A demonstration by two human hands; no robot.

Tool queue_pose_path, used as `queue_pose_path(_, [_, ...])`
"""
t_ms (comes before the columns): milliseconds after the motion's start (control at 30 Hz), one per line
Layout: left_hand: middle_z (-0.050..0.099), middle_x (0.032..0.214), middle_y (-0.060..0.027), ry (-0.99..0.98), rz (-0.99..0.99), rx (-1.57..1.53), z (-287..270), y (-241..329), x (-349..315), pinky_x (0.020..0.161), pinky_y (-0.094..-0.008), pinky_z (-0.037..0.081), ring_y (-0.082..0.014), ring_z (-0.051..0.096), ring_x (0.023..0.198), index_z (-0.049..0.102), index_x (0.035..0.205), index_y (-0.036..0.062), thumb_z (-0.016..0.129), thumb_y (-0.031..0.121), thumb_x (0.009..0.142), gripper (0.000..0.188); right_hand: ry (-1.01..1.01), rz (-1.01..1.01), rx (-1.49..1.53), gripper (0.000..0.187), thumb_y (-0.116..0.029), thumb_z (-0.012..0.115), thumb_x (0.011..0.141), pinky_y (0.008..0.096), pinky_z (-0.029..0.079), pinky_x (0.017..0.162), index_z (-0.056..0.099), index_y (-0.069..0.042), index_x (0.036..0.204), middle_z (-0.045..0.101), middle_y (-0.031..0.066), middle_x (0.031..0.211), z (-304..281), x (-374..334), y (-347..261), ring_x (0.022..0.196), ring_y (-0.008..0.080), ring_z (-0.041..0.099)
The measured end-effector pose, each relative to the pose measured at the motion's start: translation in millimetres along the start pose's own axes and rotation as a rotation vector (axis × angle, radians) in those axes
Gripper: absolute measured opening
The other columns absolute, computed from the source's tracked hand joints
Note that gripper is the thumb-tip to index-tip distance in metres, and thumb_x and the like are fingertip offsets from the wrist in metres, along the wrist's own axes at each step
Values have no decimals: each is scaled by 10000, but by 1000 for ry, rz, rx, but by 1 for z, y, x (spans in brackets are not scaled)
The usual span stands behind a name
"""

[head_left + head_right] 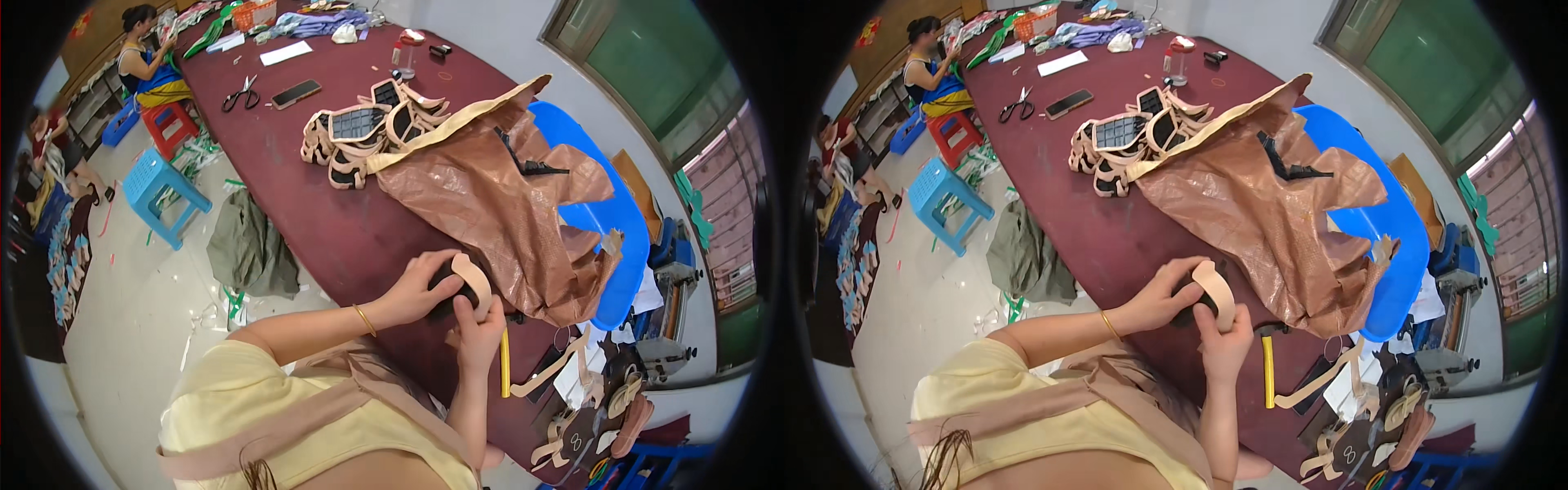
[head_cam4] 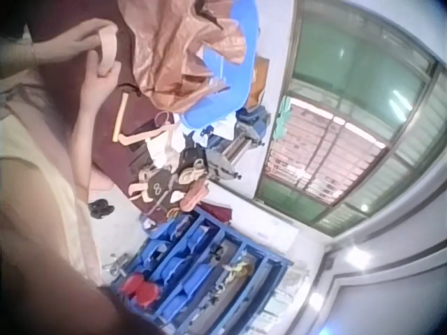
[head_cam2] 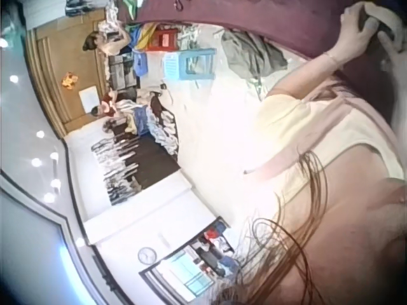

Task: The recorder is attaching a sole component to a shoe upper using manual pressure and a hammer.

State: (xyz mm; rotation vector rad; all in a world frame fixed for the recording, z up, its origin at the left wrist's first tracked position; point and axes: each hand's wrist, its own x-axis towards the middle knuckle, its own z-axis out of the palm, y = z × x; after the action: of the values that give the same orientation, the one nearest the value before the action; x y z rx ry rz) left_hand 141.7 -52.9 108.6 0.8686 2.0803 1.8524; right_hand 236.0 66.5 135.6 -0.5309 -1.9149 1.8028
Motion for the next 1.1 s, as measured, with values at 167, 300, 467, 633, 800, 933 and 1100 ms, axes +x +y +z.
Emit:
queue_pose_path(167, [484, 1275, -120, -266, 55, -32, -12, 15, -9, 1034, -381, 333, -247, 444, 1197, 455, 1344, 95, 639, 303, 854, 563, 109, -22, 192, 219, 29, 593, 832, 170, 304, 408, 421, -79, 751, 483, -1, 599, -35, -30, 25, 452, 38, 420])
queue_pose_path(300, [481, 1278, -111, -521, 249, 381, -38, 14, 18, 1013, -448, 332, -326, 417, 1189, 504, 1317, 150, 751, 439, 688, 735, 226, 31, 180, 215, 81, 578, 791, 177, 315, 393, 434, -74, 754, 491, -12, 632, -53, -48, 30, 461, 34, 431])
queue_pose_path(467, [363, 1412, -113, -590, 134, 1147, -119, -35, 45, 997, -541, 302, -358, 335, 1253, 472, 1334, 191, 746, 509, 649, 803, 343, 210, 242, 150, 27, 592, 838, 168, 286, 354, 487, -66, 889, 519, 7, 677, -131, -66, 13, 418, 34, 407])
queue_pose_path(633, [138, 1536, -151, -688, -61, 954, -112, -82, 27, 1081, -535, 192, -387, 176, 1376, 293, 1436, 194, 676, 589, 695, 923, 334, 195, 443, 174, 9, 591, 854, 184, 276, 339, 452, -94, 863, 490, -2, 665, -104, -62, 30, 411, 51, 407])
queue_pose_path(800, [66, 1542, -155, -290, -388, 439, -113, -80, 41, 1109, -541, 52, -330, 29, 1424, 175, 1453, 130, 404, 575, 910, 739, 367, 171, 746, 156, -37, 591, 861, 184, 291, 349, 473, -137, 883, 492, -19, 632, -76, -55, 20, 408, 54, 406])
queue_pose_path(933, [424, 1351, -185, 14, 233, 943, -105, -63, 32, 1025, -496, 285, -323, 389, 1264, 478, 1276, 71, 504, 376, 934, 459, 257, 56, 657, 163, -33, 590, 855, 185, 322, 373, 444, -105, 874, 496, 7, 623, -73, -48, 4, 415, 62, 422])
queue_pose_path(1100, [612, 1157, -49, -635, -943, -558, -9, 18, -17, 938, -346, 416, -162, 556, 1052, 544, 1228, 27, 376, 491, 977, 554, 183, 9, 374, 202, -6, 603, 863, 198, 335, 367, 412, -71, 867, 497, 26, 636, -51, -46, 11, 416, 57, 428])
